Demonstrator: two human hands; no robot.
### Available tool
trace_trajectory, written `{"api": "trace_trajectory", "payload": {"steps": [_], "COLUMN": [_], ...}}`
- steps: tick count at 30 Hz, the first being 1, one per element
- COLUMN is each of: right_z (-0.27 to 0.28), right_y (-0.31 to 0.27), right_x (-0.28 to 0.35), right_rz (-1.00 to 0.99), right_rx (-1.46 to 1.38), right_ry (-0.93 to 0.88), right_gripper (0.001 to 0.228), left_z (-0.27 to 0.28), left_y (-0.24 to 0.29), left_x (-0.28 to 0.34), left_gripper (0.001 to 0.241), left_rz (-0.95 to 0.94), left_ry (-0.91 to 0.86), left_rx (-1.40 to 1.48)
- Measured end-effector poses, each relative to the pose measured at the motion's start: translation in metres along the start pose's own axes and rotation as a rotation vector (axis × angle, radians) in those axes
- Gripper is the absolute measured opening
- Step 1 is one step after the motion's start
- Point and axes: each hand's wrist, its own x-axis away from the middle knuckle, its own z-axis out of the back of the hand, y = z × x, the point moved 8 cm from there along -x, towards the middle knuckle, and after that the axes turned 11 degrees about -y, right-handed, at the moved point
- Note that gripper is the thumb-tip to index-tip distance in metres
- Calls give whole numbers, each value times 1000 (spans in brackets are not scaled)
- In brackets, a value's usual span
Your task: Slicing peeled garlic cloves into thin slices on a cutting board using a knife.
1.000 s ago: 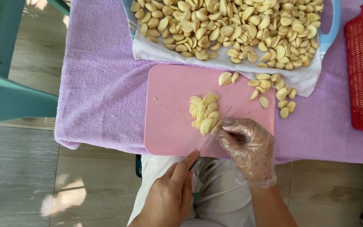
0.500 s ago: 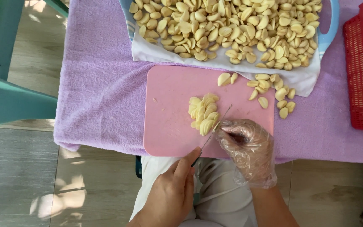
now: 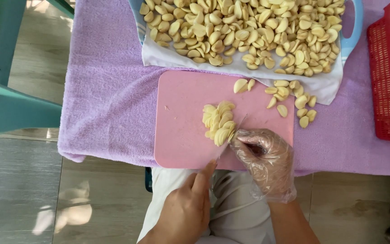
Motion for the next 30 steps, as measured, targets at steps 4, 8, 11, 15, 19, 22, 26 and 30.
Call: {"api": "trace_trajectory", "payload": {"steps": [4,8,11,15,19,22,26,30], "right_z": [-1,-2,-1,0,-1,-1,-1,-1], "right_y": [3,2,3,3,4,6,3,1], "right_x": [2,1,2,1,2,2,1,1], "right_rz": [11,-14,-15,-31,-24,-30,-22,-21], "right_rx": [-48,-66,-63,-30,-47,-51,-44,-45], "right_ry": [-7,2,10,-2,3,9,6,4], "right_gripper": [14,13,14,15,15,14,14,14], "left_z": [9,17,19,17,16,20,19,19], "left_y": [-3,-2,3,4,5,9,7,7], "left_x": [4,-7,-10,-5,-1,0,0,-1], "left_gripper": [64,52,57,53,57,55,54,54], "left_rz": [60,64,34,46,50,20,34,48], "left_ry": [11,9,29,19,-4,28,29,7], "left_rx": [-27,164,65,97,73,101,79,86]}}
